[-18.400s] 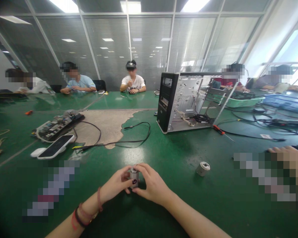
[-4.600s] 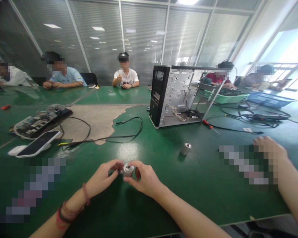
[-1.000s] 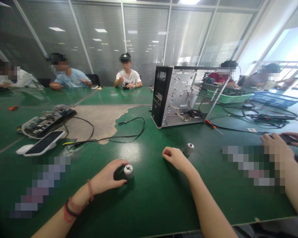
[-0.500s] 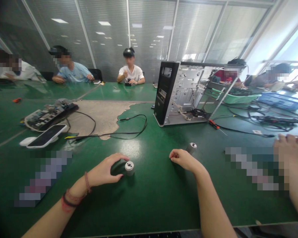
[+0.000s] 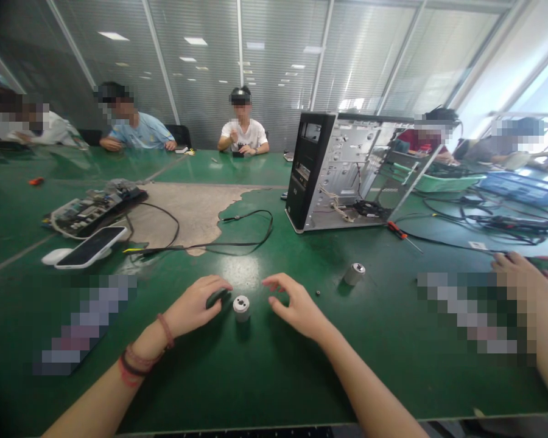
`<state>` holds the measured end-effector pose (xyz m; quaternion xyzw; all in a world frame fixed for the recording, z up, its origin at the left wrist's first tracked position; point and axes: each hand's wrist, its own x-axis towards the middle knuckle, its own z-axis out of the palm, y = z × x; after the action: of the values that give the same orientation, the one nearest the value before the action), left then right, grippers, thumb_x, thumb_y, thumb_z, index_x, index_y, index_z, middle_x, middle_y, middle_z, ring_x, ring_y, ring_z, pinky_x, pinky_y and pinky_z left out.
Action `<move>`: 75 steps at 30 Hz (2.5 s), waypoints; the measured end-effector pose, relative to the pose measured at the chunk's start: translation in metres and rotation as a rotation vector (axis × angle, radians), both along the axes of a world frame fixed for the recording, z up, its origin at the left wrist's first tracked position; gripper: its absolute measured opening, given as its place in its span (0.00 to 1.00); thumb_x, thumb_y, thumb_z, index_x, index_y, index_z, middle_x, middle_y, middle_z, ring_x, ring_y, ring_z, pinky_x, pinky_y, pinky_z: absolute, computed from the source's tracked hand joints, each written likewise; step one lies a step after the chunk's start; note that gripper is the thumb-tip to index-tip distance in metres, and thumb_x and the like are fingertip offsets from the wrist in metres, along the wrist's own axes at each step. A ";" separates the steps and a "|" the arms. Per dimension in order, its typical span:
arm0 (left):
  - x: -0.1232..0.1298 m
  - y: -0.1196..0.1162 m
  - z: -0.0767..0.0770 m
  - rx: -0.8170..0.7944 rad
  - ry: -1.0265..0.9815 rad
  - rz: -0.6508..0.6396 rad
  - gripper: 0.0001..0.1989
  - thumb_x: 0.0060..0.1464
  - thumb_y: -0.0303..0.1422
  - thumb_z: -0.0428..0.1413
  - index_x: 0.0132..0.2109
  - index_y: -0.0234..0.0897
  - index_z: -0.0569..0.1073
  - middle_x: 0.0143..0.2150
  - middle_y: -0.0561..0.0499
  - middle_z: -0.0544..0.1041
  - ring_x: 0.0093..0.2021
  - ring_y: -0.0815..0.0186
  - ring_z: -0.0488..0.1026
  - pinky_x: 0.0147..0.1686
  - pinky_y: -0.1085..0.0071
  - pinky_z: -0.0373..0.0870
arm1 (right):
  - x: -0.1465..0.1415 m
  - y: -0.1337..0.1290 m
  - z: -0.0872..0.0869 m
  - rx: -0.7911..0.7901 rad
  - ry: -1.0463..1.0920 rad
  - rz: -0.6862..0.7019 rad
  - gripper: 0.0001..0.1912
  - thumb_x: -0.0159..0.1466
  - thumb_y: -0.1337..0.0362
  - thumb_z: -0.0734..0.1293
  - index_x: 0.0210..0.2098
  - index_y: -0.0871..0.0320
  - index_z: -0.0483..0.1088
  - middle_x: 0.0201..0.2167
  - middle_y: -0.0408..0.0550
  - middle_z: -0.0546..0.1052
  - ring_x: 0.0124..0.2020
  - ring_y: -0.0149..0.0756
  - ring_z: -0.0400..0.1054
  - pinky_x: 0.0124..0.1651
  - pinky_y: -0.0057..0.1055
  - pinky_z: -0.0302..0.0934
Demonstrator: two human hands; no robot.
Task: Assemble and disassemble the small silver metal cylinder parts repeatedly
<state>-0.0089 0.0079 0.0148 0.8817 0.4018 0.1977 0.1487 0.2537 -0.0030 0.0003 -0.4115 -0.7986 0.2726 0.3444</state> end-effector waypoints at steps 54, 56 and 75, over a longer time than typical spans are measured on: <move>-0.001 0.001 -0.009 0.080 0.017 0.028 0.10 0.53 0.25 0.49 0.40 0.38 0.71 0.38 0.48 0.74 0.40 0.62 0.70 0.43 0.67 0.66 | 0.093 -0.009 0.012 0.441 0.062 -0.831 0.17 0.57 0.51 0.64 0.39 0.57 0.67 0.37 0.50 0.72 0.39 0.42 0.66 0.45 0.39 0.59; -0.001 0.001 -0.009 0.076 0.018 0.031 0.10 0.53 0.25 0.49 0.40 0.38 0.71 0.38 0.49 0.74 0.40 0.62 0.70 0.43 0.66 0.66 | 0.116 -0.010 -0.008 0.343 0.070 -0.887 0.19 0.57 0.50 0.64 0.40 0.57 0.67 0.37 0.50 0.72 0.37 0.42 0.67 0.43 0.39 0.60; 0.003 0.003 -0.013 0.060 0.103 0.014 0.08 0.54 0.25 0.48 0.40 0.37 0.71 0.38 0.49 0.74 0.39 0.62 0.69 0.43 0.66 0.65 | 0.172 -0.012 -0.055 0.097 -0.284 -0.965 0.22 0.56 0.49 0.62 0.42 0.60 0.65 0.38 0.53 0.71 0.41 0.46 0.66 0.44 0.40 0.59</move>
<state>-0.0064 0.0104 0.0016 0.8919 0.4091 0.1651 0.0998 0.4258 -0.0149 -0.0549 -0.7503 -0.5681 -0.0138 0.3377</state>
